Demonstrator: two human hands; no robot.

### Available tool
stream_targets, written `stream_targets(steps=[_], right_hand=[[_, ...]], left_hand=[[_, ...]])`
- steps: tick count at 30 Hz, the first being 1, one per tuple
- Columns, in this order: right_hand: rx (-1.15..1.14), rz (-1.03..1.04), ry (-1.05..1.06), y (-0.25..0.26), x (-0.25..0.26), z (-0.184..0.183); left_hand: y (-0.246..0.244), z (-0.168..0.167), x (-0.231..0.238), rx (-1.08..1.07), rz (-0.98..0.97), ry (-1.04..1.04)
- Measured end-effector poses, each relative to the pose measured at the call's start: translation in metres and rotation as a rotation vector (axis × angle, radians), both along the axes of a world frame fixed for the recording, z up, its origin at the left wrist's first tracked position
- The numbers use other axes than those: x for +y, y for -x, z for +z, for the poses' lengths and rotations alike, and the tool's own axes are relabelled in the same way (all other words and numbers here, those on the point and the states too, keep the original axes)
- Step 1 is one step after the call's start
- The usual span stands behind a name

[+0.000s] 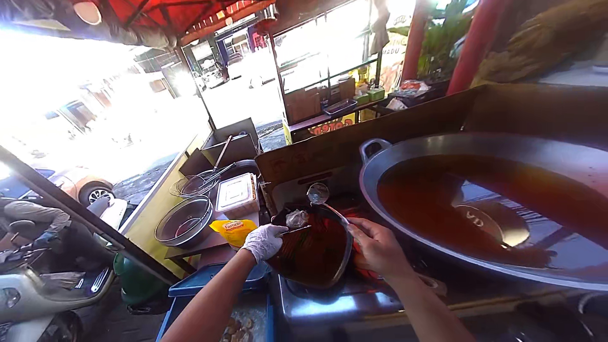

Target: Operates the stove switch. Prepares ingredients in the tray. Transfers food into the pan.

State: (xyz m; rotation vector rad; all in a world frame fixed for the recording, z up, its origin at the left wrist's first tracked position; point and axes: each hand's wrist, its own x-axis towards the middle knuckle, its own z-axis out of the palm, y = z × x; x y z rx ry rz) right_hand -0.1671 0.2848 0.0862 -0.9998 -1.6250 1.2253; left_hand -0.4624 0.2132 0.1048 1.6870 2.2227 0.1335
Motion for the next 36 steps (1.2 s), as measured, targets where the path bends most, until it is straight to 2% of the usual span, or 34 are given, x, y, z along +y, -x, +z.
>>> stream_targets(steps=[12,21,25,29,32,36], right_hand=[[0.003,-0.005,0.042,0.001,0.008,-0.008],[0.015,0.007,0.053,0.006,0.010,-0.007],[0.013,0.009,0.055,0.005,0.010,-0.006],[0.005,0.003,0.048,0.004,0.011,-0.007],[0.010,0.000,0.050,0.004,0.011,-0.007],[0.017,0.007,0.046,0.008,0.010,-0.008]], left_hand=[[0.011,-0.016,0.008,-0.172,0.058,-0.045],[0.015,-0.029,0.016,-0.362,0.199,-0.094],[0.013,-0.024,0.018,-0.547,0.328,-0.110],[0.009,-0.008,0.019,-0.743,0.480,-0.038],[0.001,-0.008,0.021,-0.648,0.369,-0.041],[-0.014,-0.010,0.027,-0.259,0.192,-0.022]])
